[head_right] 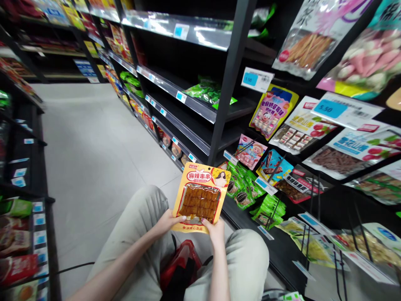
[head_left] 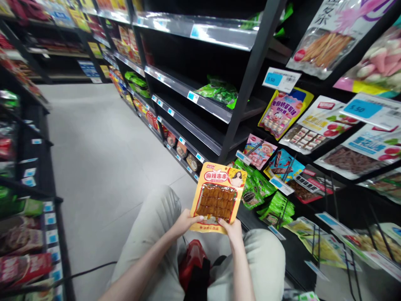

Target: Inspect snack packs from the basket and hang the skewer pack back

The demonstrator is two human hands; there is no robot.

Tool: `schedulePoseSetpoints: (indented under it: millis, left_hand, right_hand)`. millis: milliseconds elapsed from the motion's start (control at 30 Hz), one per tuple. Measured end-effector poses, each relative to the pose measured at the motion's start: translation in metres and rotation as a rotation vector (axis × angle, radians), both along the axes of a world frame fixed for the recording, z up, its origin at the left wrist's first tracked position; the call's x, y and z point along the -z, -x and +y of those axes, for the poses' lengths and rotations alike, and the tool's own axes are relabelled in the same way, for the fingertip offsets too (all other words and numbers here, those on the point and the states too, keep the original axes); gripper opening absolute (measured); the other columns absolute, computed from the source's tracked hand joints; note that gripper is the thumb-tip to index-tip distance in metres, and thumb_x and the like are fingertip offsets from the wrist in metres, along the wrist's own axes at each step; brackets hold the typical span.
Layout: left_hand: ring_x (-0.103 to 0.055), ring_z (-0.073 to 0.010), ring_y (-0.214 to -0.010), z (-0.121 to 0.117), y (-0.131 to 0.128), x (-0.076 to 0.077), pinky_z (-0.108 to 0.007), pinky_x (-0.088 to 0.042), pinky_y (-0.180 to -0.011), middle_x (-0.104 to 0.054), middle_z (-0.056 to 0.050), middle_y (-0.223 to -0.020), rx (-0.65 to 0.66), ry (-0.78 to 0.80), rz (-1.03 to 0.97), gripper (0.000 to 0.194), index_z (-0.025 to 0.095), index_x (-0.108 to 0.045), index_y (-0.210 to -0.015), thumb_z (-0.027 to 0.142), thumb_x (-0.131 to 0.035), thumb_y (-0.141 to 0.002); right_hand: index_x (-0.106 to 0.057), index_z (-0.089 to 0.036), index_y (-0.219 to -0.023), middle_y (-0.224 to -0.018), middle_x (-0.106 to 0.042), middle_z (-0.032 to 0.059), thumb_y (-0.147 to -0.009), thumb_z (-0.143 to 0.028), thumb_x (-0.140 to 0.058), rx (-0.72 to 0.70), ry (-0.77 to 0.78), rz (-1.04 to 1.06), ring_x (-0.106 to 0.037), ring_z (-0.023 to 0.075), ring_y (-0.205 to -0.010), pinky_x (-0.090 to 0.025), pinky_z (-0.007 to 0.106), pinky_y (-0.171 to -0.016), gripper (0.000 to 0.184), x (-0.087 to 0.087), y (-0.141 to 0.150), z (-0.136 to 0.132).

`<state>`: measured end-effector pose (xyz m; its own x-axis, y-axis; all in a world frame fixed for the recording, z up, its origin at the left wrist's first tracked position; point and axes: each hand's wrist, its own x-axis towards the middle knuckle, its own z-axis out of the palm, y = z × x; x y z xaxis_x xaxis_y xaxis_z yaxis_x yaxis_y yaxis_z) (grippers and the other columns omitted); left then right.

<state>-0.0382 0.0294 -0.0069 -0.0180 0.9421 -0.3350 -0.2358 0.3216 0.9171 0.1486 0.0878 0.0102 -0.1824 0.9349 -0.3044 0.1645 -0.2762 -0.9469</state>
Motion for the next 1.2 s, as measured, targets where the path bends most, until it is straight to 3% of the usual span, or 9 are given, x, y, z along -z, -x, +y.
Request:
schedulePoseSetpoints:
  millis: [133,300,667,1200]
  left_hand:
    - [-0.062,-0.0198,-0.062,0.0007,-0.0006,-0.0044,-0.027,-0.049,-0.058,-0.067,-0.010,-0.071,-0.006,-0.010,0.012,0.035,0.005,-0.067,-0.079,0.036,-0.068,-0.061]
    - [-0.062,-0.0225,-0.074,0.0018,-0.0018,-0.0102,-0.031,-0.050,-0.067,-0.067,-0.010,-0.085,-0.028,-0.037,0.017,0.046,0.007,-0.063,-0.091,0.030,-0.074,-0.053]
    - [-0.062,-0.0247,-0.074,0.0017,-0.0006,-0.0036,-0.034,-0.051,-0.068,-0.067,-0.012,-0.086,-0.015,-0.051,0.014,0.046,0.005,-0.063,-0.092,0.029,-0.074,-0.054]
    - [-0.062,-0.0236,-0.077,0.0010,-0.0017,-0.0069,-0.034,-0.051,-0.072,-0.067,-0.011,-0.088,-0.049,-0.078,-0.029,0.044,0.006,-0.063,-0.092,0.027,-0.074,-0.054]
  right_hand:
    - [-0.065,-0.009,-0.070,-0.071,-0.066,0.0102,-0.050,-0.036,-0.072,-0.013,0.001,0.017,-0.060,0.0212,-0.063,-0.048,0.030,-0.059,0.034,0.0037,-0.0010,0.0002]
    - [-0.064,-0.008,-0.070,-0.071,-0.066,0.0100,-0.051,-0.034,-0.072,-0.024,0.003,0.020,-0.060,0.0207,-0.062,-0.048,0.029,-0.059,0.032,0.0075,-0.0010,0.0003]
    - [-0.064,-0.008,-0.072,-0.073,-0.067,0.0107,-0.052,-0.034,-0.071,-0.032,-0.011,-0.002,-0.060,0.0215,-0.065,-0.047,0.029,-0.059,0.033,0.0047,-0.0011,-0.0004]
    - [-0.066,-0.008,-0.068,-0.070,-0.067,0.0105,-0.049,-0.036,-0.072,-0.024,-0.017,-0.007,-0.060,0.0212,-0.062,-0.048,0.028,-0.057,0.034,0.0030,-0.0008,-0.0002]
